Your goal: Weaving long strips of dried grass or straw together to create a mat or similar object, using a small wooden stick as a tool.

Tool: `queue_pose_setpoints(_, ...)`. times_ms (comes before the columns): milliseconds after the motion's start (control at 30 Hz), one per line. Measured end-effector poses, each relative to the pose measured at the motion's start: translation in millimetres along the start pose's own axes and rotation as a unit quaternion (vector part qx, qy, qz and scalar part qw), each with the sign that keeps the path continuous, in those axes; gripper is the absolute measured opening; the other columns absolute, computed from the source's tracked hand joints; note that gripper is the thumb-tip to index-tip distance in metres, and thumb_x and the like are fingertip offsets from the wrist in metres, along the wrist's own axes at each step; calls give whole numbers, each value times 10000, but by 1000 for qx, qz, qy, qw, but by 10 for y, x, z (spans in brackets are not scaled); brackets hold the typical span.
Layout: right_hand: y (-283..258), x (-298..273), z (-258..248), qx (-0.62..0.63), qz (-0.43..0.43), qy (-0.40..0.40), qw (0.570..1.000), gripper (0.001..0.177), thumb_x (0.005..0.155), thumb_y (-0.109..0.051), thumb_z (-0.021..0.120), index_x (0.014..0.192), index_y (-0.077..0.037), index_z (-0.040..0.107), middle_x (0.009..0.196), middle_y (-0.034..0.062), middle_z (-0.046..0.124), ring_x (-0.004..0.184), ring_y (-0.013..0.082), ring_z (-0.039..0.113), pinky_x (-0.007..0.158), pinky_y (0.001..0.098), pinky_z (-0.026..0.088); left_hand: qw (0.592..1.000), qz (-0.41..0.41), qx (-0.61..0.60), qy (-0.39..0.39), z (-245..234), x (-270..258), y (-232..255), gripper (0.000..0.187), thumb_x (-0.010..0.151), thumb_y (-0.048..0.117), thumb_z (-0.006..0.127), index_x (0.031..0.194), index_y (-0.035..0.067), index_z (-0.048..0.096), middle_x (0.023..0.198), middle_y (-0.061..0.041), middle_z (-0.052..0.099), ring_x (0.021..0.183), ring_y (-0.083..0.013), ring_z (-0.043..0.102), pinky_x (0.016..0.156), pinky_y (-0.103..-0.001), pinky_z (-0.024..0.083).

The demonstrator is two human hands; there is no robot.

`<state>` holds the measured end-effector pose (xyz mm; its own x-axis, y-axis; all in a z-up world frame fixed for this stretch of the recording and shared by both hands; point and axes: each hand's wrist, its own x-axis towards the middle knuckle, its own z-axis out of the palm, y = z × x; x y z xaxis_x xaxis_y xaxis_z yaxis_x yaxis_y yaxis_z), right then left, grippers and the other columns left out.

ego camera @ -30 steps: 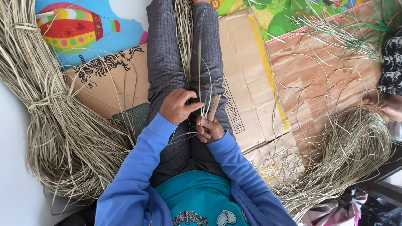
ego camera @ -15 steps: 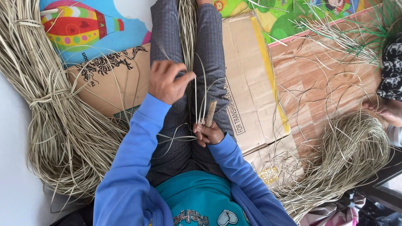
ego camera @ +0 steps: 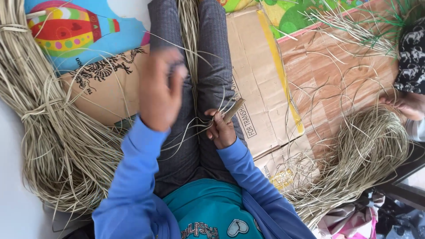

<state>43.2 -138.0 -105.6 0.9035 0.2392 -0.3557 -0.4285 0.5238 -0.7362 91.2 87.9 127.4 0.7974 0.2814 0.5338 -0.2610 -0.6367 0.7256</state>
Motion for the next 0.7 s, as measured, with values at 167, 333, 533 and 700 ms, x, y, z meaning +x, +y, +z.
queue_pose_setpoints(167,-154,-92,203,-5,-25,62,998,235,1047,-297,609,1057,-71,671,1100,133,711,365,66,408,342,231,455,962,-52,131,-235,589,-1113,-132,208,968,323,657,1071,150,711,970,-66,686,978,-320,659,787,-506,530)
queue_pose_setpoints(333,-233,-141,276,-16,-49,76,996,206,1040,-291,615,1020,-95,673,1187,110,689,414,62,455,360,164,373,946,-54,96,-305,742,-1345,-97,285,1003,382,621,1009,112,713,1012,-89,701,1076,-317,637,866,-520,519)
queue_pose_setpoints(533,-372,-190,428,3,-41,61,997,230,1019,-303,642,1060,-82,689,691,51,610,343,107,457,319,216,380,955,-115,-18,-272,764,-1442,-19,284,1094,319,519,1045,61,626,823,-97,597,849,-332,633,696,-466,531)
queue_pose_setpoints(700,-295,-174,343,7,-31,41,999,236,1030,-202,625,1059,23,689,398,67,392,264,176,420,298,280,424,962,-147,78,-217,688,-1498,-77,293,1078,454,534,1074,216,705,799,25,630,684,-218,689,574,-361,564)
